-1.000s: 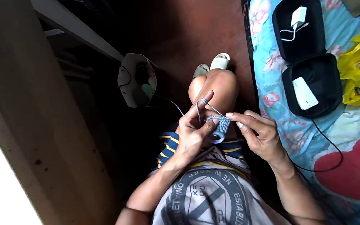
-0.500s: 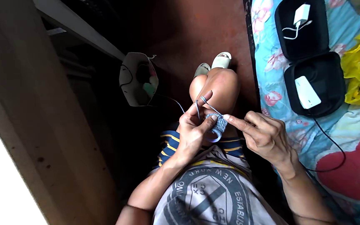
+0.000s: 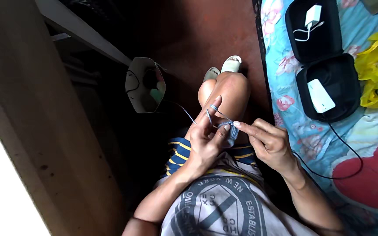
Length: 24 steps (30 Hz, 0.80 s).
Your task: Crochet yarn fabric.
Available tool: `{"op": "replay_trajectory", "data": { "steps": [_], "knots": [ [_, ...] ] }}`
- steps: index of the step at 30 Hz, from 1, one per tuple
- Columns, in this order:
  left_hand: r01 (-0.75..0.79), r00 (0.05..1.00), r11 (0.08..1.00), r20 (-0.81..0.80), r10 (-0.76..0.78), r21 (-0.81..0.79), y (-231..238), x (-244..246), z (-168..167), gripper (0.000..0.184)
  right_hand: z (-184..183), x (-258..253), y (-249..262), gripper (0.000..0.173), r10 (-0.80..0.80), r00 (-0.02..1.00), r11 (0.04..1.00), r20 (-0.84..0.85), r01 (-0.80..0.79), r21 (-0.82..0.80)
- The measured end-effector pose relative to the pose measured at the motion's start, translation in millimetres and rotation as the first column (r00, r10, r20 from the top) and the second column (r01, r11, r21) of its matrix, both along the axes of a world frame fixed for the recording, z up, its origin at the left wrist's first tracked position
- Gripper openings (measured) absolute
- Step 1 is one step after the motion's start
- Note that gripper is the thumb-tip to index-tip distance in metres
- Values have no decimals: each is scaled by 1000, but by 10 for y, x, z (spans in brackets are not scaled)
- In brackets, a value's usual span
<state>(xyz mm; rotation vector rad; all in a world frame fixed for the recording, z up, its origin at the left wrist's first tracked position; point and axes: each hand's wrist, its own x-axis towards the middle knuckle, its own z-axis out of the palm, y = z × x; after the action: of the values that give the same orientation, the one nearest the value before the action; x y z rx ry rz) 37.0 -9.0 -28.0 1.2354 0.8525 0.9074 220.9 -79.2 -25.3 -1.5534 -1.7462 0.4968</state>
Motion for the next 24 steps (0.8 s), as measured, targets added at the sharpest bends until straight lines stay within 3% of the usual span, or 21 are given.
{"op": "replay_trajectory", "data": {
  "steps": [3,5,7,8,10,13,17,24],
  "knots": [
    [-36,998,914,-29,52,404,-73,69,-158,52,58,-167,-11,30,-79,944,993,-320,45,-113],
    [-67,995,837,-25,95,543,-120,116,-272,39,162,-273,12,34,-169,804,963,-571,13,-268],
    [-94,996,858,43,84,506,-149,134,-306,38,205,-332,51,37,-269,637,935,-722,-8,-355],
    [-100,993,908,94,67,406,-153,129,-264,42,196,-329,56,38,-260,634,940,-728,-5,-340],
    [-71,981,993,187,53,95,-138,84,-130,56,152,-290,34,32,-164,805,977,-570,51,-208],
    [39,968,982,251,9,-184,-24,-5,-34,63,50,-177,1,17,-120,982,991,-143,128,47],
    [156,958,961,273,-91,-227,90,-99,-7,52,27,-58,-8,16,-101,984,976,149,69,205],
    [202,937,917,339,-80,-343,189,-164,41,49,24,6,9,19,-22,986,977,163,-14,214]
  ]
}}
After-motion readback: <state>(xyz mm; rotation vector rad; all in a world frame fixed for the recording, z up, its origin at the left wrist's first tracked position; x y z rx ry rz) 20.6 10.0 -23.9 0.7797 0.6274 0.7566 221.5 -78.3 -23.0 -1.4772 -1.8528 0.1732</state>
